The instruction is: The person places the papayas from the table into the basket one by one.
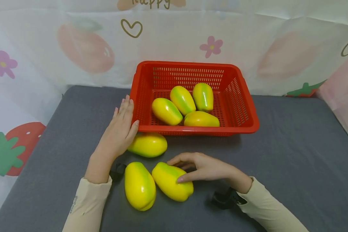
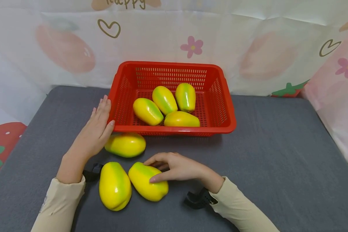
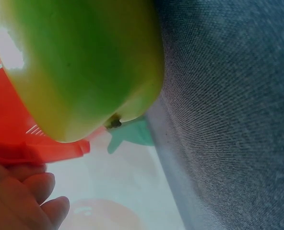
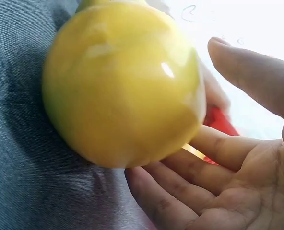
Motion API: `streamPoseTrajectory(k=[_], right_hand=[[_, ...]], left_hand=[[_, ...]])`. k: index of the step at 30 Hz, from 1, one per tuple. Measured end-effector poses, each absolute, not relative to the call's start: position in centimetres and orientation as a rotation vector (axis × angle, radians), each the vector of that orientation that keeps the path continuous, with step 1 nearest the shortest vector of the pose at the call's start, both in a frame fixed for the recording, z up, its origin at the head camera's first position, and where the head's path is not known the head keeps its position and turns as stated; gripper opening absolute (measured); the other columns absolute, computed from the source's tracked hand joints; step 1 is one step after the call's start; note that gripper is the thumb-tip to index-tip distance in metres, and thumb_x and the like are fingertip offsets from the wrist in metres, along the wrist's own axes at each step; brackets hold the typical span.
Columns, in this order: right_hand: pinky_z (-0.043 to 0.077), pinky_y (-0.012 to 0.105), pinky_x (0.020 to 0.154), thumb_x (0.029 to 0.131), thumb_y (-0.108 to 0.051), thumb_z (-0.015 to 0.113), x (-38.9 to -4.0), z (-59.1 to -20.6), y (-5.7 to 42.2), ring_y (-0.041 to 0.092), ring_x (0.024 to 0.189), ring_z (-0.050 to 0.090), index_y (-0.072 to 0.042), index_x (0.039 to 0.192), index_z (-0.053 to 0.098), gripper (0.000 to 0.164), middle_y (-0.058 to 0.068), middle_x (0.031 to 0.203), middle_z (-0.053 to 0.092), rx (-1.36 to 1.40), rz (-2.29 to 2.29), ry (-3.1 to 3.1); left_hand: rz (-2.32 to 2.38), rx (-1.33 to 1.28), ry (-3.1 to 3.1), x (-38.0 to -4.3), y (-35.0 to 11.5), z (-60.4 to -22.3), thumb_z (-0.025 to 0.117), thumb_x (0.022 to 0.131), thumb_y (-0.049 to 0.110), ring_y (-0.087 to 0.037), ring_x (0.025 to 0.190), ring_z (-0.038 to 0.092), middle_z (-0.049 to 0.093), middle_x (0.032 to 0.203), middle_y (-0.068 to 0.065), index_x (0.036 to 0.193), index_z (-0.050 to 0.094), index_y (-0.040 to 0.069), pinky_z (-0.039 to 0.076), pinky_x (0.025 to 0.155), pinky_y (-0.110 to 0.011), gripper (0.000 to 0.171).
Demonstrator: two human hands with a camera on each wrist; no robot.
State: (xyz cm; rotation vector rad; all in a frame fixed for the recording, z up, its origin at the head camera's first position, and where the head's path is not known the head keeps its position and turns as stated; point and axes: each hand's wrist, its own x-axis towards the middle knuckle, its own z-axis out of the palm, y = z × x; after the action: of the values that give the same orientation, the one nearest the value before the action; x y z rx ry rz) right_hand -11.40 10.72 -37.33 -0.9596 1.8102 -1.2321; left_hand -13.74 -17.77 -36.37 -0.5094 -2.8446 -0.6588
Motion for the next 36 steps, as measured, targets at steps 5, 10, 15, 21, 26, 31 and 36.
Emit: streamPoseTrajectory(k=[5, 10, 15, 21, 26, 31, 36], right_hand=[[0.042, 0.028, 0.098, 0.09, -0.021, 0.065, -11.4, -37.5, 10.6, 0.016, 0.119, 0.051, -0.007, 0.137, 0.048, 0.052, 0.005, 0.134, 0.052, -0.952, -1.185, 1.831], [0.041, 0.028, 0.099, 0.089, -0.025, 0.066, -11.3, -37.7, 10.4, 0.013, 0.121, 0.048, -0.01, 0.141, 0.043, 0.059, 0.002, 0.137, 0.049, -0.946, -1.133, 1.841], [0.04, 0.028, 0.1, 0.088, -0.029, 0.067, -11.3, -38.0, 10.2, 0.009, 0.123, 0.046, -0.012, 0.144, 0.037, 0.066, -0.003, 0.141, 0.044, -0.914, -1.115, 1.831], [0.039, 0.027, 0.1, 0.086, -0.03, 0.07, -11.3, -38.3, 9.9, 0.007, 0.121, 0.045, -0.016, 0.144, 0.036, 0.069, -0.007, 0.139, 0.044, -0.879, -1.087, 1.832], [0.04, 0.026, 0.099, 0.085, -0.03, 0.071, -11.2, -38.4, 9.7, 0.007, 0.12, 0.046, -0.016, 0.145, 0.035, 0.071, -0.007, 0.139, 0.044, -0.845, -1.079, 1.84], [0.039, 0.027, 0.1, 0.085, -0.029, 0.071, -11.2, -38.5, 9.7, 0.008, 0.119, 0.047, -0.013, 0.144, 0.037, 0.07, -0.004, 0.138, 0.046, -0.85, -1.114, 1.82], [0.039, 0.027, 0.1, 0.084, -0.03, 0.071, -11.2, -38.4, 9.9, 0.009, 0.12, 0.047, -0.012, 0.143, 0.038, 0.07, -0.003, 0.138, 0.047, -0.857, -1.135, 1.81]], left_hand=[[-0.652, -0.506, -2.843, -13.7, -17.7, -36.3, 0.036, 0.1, 0.024, -0.028, 0.144, 0.001, 0.002, 0.156, -0.019, 0.148, 0.008, -0.006, 0.005, 0.114, -0.047, 0.063], [-0.651, -0.503, -2.848, -13.7, -17.7, -36.1, 0.036, 0.1, 0.023, -0.028, 0.144, 0.001, 0.002, 0.156, -0.019, 0.148, 0.008, -0.006, 0.005, 0.114, -0.047, 0.063], [-0.652, -0.497, -2.85, -13.6, -17.8, -36.1, 0.036, 0.1, 0.024, -0.028, 0.144, 0.001, 0.002, 0.156, -0.019, 0.149, 0.008, -0.005, 0.005, 0.114, -0.047, 0.063], [-0.649, -0.499, -2.845, -13.6, -17.8, -36.2, 0.036, 0.1, 0.024, -0.028, 0.144, 0.002, 0.003, 0.156, -0.02, 0.149, 0.008, -0.006, 0.005, 0.114, -0.047, 0.063], [-0.65, -0.497, -2.846, -13.6, -17.9, -36.2, 0.036, 0.1, 0.024, -0.028, 0.144, 0.002, 0.002, 0.156, -0.019, 0.149, 0.008, -0.006, 0.005, 0.114, -0.047, 0.063], [-0.654, -0.499, -2.855, -13.6, -17.8, -36.2, 0.036, 0.1, 0.024, -0.028, 0.144, 0.001, 0.001, 0.157, -0.018, 0.149, 0.007, -0.005, 0.005, 0.114, -0.047, 0.064], [-0.66, -0.503, -2.852, -13.7, -17.8, -36.3, 0.036, 0.1, 0.024, -0.027, 0.144, 0.001, 0.002, 0.156, -0.019, 0.149, 0.007, -0.005, 0.004, 0.114, -0.047, 0.064]])
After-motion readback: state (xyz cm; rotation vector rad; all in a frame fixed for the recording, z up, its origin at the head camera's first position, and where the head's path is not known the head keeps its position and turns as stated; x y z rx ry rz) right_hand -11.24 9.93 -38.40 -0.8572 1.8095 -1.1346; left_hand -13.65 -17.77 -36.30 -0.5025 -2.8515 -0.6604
